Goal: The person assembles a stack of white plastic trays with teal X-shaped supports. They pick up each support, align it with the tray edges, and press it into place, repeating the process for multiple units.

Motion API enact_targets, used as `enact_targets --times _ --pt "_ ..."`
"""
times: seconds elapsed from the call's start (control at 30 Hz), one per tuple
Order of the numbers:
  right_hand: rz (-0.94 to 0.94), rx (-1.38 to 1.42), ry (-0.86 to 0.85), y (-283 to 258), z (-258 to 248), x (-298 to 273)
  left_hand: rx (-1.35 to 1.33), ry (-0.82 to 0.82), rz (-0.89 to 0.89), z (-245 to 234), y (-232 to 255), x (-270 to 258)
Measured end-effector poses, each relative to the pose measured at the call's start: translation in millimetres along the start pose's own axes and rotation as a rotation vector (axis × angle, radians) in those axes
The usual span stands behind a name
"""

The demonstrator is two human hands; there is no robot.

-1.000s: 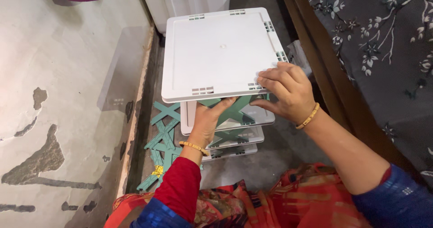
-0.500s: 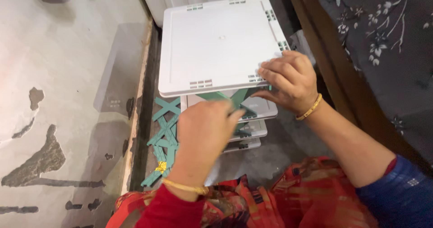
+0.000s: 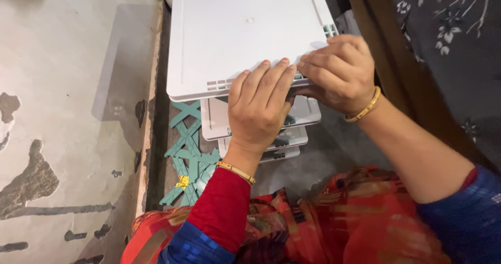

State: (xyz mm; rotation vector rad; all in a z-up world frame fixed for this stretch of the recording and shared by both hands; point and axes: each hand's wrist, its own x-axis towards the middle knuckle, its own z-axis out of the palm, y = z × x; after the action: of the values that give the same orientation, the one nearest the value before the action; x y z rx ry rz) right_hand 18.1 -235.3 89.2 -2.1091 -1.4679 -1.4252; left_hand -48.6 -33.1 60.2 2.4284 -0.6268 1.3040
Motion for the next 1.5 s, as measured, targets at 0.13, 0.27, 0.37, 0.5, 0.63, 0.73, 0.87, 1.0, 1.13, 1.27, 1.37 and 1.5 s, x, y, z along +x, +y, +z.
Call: enact_targets --times 0.13,0.27,0.37,0.5,0.63,0.73,0.87,1.0,1.13,1.27,1.37,1.5 --pt "-0.057 -0.015 -0.007 7.5 0.2 6.7 -0.008 0.022 -0.011 6.0 -3.8 -2.1" --pt "-0.108 -0.04 0.003 8.7 -0.4 13.3 -0.029 0.032 -0.013 7.0 -3.9 -1.8" --pt "-0.133 -0.104 0.001 8.7 0.9 19.1 -0.03 0.034 -0.011 7.5 -4.8 0.5" --pt "-0.156 -0.091 0.033 7.9 3.4 23.0 -0.035 0.044 -0.025 10.1 -7.0 -3.1" --pt "-0.145 -0.062 0.014 10.8 1.1 19.4 0.014 0.012 -0.018 12.8 -4.9 -6.1" --pt "-0.116 -0.01 -0.003 11.6 -0.5 14.4 0.02 -0.059 0.007 3.8 -5.9 -3.1" --pt "-0.06 0.03 -0.082 12.2 -4.1 5.5 -0.006 -0.145 0.136 -27.3 -23.9 10.2" --pt "-0.018 0.01 -0.17 11.1 -11.9 3.1 0.071 -0.111 0.019 -72.0 -58.6 16.2" --pt "-0.009 -0.03 -0.184 -3.9 -17.1 11.9 -0.045 -0.017 -0.443 -99.4 -80.0 -0.2" --pt "0.024 -0.085 -0.188 -30.9 -14.6 25.1 -0.712 0.02 -0.929 -89.2 -83.2 -11.7" --pt "0.06 -0.055 -0.196 -46.9 -9.0 34.8 -0.894 -0.13 -1.188 -68.7 -73.8 -13.3" --pt "0.082 0.013 -0.194 -60.9 -0.2 42.3 -1.477 -0.006 -1.296 -45.4 -55.5 -18.4"
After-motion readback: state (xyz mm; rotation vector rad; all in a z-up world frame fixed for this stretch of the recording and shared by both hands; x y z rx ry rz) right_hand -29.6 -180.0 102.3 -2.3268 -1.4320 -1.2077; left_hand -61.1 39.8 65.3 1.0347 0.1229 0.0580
